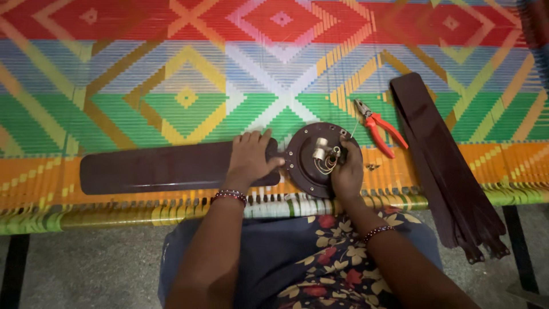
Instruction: The person attaches a fan blade to a ceiling fan motor housing using a screwdriver and pliers. They align the blade bracket, insert screws, and tighten them to secure the blade to the motor.
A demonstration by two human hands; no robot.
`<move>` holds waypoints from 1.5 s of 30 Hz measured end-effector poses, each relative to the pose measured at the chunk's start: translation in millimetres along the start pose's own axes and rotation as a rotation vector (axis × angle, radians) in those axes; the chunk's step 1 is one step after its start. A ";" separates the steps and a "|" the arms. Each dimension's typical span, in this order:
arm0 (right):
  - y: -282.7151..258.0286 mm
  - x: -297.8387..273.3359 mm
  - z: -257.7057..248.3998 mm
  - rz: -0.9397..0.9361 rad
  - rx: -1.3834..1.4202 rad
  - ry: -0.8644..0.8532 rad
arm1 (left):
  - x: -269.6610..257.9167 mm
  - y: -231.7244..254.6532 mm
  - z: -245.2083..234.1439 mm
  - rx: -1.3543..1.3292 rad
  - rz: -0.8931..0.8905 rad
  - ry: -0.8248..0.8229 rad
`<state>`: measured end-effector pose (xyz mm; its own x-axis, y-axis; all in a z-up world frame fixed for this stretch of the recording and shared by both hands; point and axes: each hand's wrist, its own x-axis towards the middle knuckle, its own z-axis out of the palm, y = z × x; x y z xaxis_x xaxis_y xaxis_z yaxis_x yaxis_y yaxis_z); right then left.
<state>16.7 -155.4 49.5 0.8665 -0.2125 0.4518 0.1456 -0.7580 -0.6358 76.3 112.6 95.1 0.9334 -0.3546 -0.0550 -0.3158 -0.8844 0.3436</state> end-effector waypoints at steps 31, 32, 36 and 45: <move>51.4 8.5 4.5 0.283 0.381 -0.113 | -31.7 31.5 -17.0 -0.150 -0.431 -0.279; 56.8 10.9 5.0 0.219 0.388 -0.105 | -36.9 35.7 -16.4 -0.161 -0.468 -0.299; 70.2 25.8 8.9 0.171 0.205 -0.131 | -60.2 55.0 -17.0 -0.177 -0.564 -0.302; 81.8 41.3 11.6 0.246 0.313 -0.261 | -80.9 120.7 -11.3 0.085 -0.180 -0.130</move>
<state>69.9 -219.0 8.8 0.9783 -0.1703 0.1176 0.0233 -0.4741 -0.8802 -35.4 38.0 151.6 0.9477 -0.2206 -0.2306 -0.1650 -0.9573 0.2375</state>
